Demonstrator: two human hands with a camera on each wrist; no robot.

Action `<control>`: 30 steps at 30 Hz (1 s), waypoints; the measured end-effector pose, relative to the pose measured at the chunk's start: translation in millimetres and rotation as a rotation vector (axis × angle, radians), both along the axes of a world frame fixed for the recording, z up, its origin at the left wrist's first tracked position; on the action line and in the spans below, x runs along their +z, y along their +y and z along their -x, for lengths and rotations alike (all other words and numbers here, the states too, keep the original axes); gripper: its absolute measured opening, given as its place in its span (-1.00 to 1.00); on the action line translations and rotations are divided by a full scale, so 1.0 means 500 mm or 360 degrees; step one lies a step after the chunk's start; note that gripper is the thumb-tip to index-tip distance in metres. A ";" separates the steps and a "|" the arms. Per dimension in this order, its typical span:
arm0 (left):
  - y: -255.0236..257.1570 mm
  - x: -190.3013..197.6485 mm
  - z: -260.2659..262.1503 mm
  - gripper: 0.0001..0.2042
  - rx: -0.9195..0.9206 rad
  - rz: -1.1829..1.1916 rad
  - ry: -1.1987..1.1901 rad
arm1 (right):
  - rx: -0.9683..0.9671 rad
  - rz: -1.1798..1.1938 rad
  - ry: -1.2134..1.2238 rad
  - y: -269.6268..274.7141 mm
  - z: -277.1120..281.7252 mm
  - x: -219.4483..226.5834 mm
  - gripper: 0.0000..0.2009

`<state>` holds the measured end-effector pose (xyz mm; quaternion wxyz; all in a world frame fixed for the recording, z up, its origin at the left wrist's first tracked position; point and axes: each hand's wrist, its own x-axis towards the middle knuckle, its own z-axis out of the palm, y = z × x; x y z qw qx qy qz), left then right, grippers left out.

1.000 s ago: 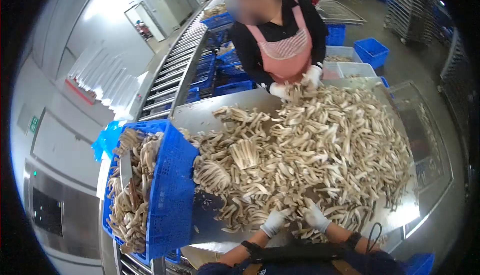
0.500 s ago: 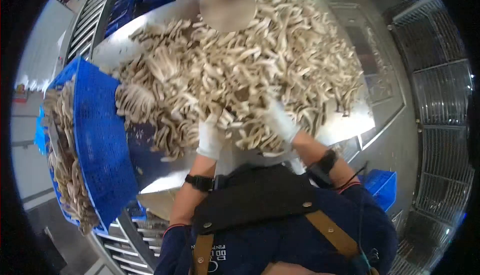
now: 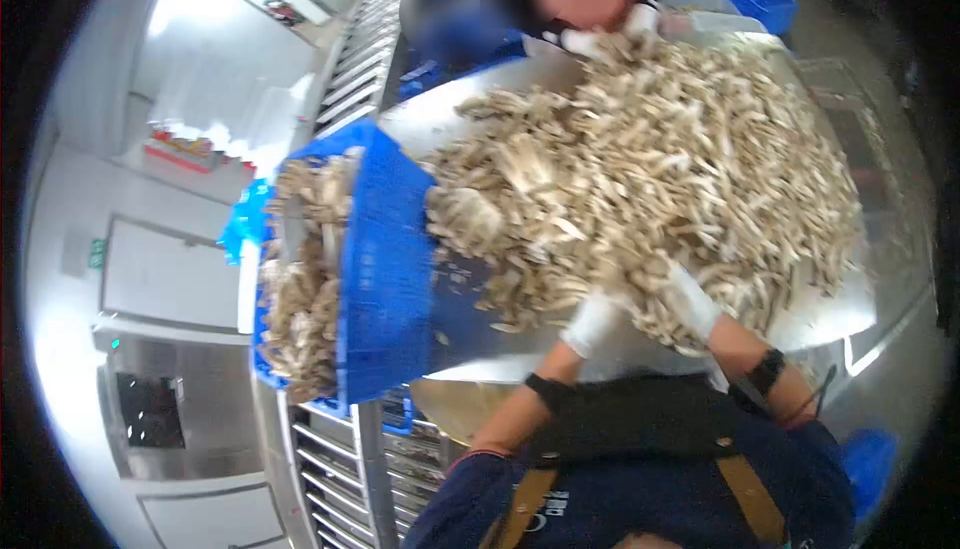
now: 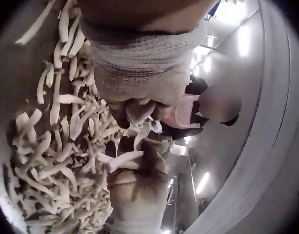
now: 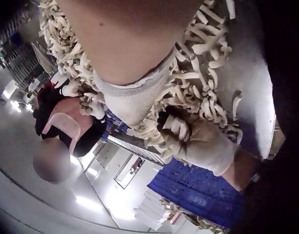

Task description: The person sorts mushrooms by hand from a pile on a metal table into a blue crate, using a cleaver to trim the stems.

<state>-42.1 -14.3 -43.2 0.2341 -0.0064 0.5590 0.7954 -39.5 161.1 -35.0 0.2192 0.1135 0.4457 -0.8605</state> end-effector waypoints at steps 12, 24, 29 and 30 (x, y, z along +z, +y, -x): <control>-0.056 -0.055 0.041 -0.63 -0.0615 0.1132 0.1450 | -0.0109 -0.0120 0.0212 0.027 0.008 -0.039 -0.50; 0.009 0.032 0.102 -0.40 -0.0192 -0.0048 -0.0080 | 0.0125 -0.0354 0.0265 0.045 0.092 -0.053 -0.52; 0.016 0.058 0.114 -0.34 -0.0213 0.0116 0.0132 | 0.0214 -0.0568 0.0468 0.018 0.107 -0.029 -0.12; 0.003 0.065 0.133 -0.35 -0.0126 -0.0007 -0.0082 | 0.0062 -0.0294 0.0387 0.022 0.113 -0.007 -0.10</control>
